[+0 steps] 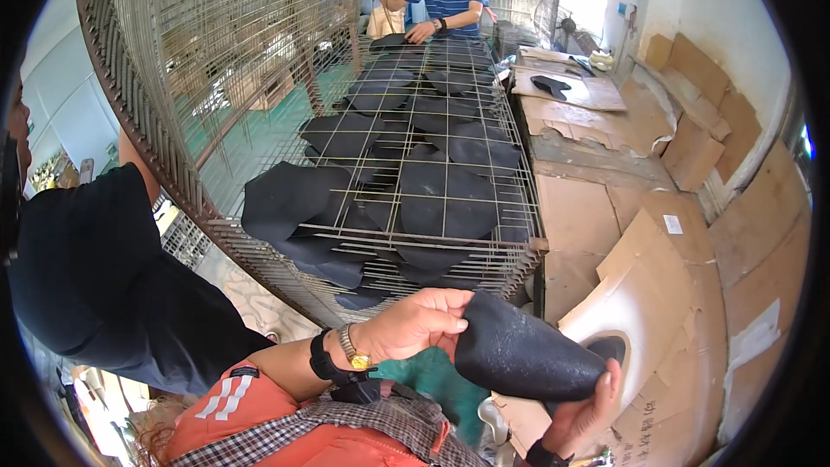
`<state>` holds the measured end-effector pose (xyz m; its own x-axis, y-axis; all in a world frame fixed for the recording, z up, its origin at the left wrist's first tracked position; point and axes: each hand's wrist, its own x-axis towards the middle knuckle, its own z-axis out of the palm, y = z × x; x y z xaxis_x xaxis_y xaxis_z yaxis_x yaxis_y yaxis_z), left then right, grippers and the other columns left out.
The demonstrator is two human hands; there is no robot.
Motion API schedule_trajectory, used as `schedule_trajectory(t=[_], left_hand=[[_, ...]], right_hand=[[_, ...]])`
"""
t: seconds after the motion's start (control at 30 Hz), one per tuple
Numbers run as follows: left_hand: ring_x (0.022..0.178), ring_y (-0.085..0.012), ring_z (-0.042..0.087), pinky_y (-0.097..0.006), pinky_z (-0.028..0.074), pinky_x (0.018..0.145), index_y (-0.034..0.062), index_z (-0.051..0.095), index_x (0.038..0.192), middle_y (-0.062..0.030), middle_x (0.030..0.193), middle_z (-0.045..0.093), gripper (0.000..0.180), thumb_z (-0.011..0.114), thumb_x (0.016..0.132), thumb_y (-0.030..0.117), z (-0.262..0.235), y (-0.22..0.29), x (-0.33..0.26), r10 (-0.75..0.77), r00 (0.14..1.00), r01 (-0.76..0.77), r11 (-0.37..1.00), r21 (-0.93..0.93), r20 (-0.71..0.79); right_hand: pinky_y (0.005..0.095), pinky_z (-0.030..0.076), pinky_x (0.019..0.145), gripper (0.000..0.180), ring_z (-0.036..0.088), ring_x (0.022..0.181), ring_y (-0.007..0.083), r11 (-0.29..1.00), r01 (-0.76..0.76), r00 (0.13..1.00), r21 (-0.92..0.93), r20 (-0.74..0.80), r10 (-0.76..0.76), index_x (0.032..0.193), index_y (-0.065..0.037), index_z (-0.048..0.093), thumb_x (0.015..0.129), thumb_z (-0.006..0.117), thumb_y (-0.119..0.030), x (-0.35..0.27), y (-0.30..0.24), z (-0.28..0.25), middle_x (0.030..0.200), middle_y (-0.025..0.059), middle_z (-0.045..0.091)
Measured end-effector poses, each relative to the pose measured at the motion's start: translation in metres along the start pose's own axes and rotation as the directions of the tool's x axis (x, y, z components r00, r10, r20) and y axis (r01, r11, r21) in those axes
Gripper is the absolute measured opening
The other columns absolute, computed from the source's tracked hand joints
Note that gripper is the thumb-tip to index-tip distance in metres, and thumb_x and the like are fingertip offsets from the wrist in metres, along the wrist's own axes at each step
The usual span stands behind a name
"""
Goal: The person repeatedly picks up black shoe insoles from a wire rack and sprays them with a handheld spray gun. The person holds each insole, applies a coating, and places it on a cardboard sheet on the table. This process is repeated for multiple insoles throughout the video.
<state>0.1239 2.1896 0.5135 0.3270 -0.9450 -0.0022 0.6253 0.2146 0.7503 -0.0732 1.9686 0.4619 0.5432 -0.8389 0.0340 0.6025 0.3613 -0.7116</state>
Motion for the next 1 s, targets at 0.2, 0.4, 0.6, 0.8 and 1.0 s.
schedule_trajectory(t=[0.2, 0.4, 0.6, 0.8, 1.0], left_hand=[[0.096, -0.0159, 0.064, -0.031, 0.054, 0.079, -0.0063, 0.047, 0.128, -0.0110, 0.115, 0.061, 0.042, 0.046, 0.086, -0.001, -0.017, 0.010, -0.001, -0.070, 0.997, 0.070, 0.995, 0.070, -0.011], [0.106, -0.0190, 0.061, -0.030, 0.047, 0.095, -0.0052, 0.050, 0.127, -0.0121, 0.119, 0.061, 0.044, 0.050, 0.083, -0.004, -0.034, 0.025, 0.007, -0.114, 0.993, 0.115, 0.972, -0.205, 0.014], [0.106, -0.0207, 0.061, -0.034, 0.047, 0.096, -0.0037, 0.052, 0.124, -0.0115, 0.118, 0.061, 0.038, 0.050, 0.086, -0.002, -0.043, 0.091, 0.034, 0.260, 0.950, -0.264, 0.965, 0.002, -0.170], [0.100, -0.0217, 0.063, -0.038, 0.050, 0.091, 0.0009, 0.048, 0.125, -0.0113, 0.116, 0.061, 0.036, 0.044, 0.090, -0.002, -0.062, 0.156, 0.000, 0.698, 0.714, -0.695, 0.716, 0.070, -0.048], [0.102, -0.0288, 0.060, -0.048, 0.051, 0.091, 0.0037, 0.050, 0.113, -0.0121, 0.113, 0.058, 0.032, 0.038, 0.086, -0.007, -0.102, 0.060, -0.010, 0.535, 0.491, -0.673, 0.734, 0.091, -0.688]], right_hand=[[0.0404, 0.043, 0.100, 0.043, 0.052, 0.115, 0.0254, 0.857, 0.366, 0.910, -0.363, -0.053, -0.411, 0.129, -0.005, 0.052, 0.091, 0.057, -0.026, -0.025, -0.014, 0.003, 0.125, 0.0112, 0.052], [0.0366, 0.042, 0.099, 0.047, 0.055, 0.113, 0.0234, 0.790, 0.310, 0.847, -0.528, -0.224, -0.482, 0.137, -0.004, 0.044, 0.097, 0.047, -0.029, -0.045, -0.058, -0.039, 0.130, 0.0092, 0.050], [0.0335, 0.047, 0.094, 0.041, 0.059, 0.105, 0.0211, 0.884, 0.318, 0.826, -0.342, -0.359, -0.436, 0.132, -0.005, 0.049, 0.096, 0.048, -0.025, -0.077, -0.081, -0.060, 0.121, 0.0099, 0.059], [0.0363, 0.052, 0.084, 0.036, 0.060, 0.100, 0.0219, 0.943, 0.220, 0.812, -0.252, -0.488, -0.320, 0.128, -0.010, 0.053, 0.094, 0.048, -0.022, -0.068, -0.079, -0.080, 0.117, 0.0096, 0.057], [0.0345, 0.054, 0.086, 0.036, 0.063, 0.096, 0.0208, 0.960, 0.229, 0.903, -0.158, -0.333, -0.271, 0.128, -0.005, 0.053, 0.093, 0.053, -0.016, -0.043, -0.076, -0.105, 0.113, 0.0093, 0.062]])
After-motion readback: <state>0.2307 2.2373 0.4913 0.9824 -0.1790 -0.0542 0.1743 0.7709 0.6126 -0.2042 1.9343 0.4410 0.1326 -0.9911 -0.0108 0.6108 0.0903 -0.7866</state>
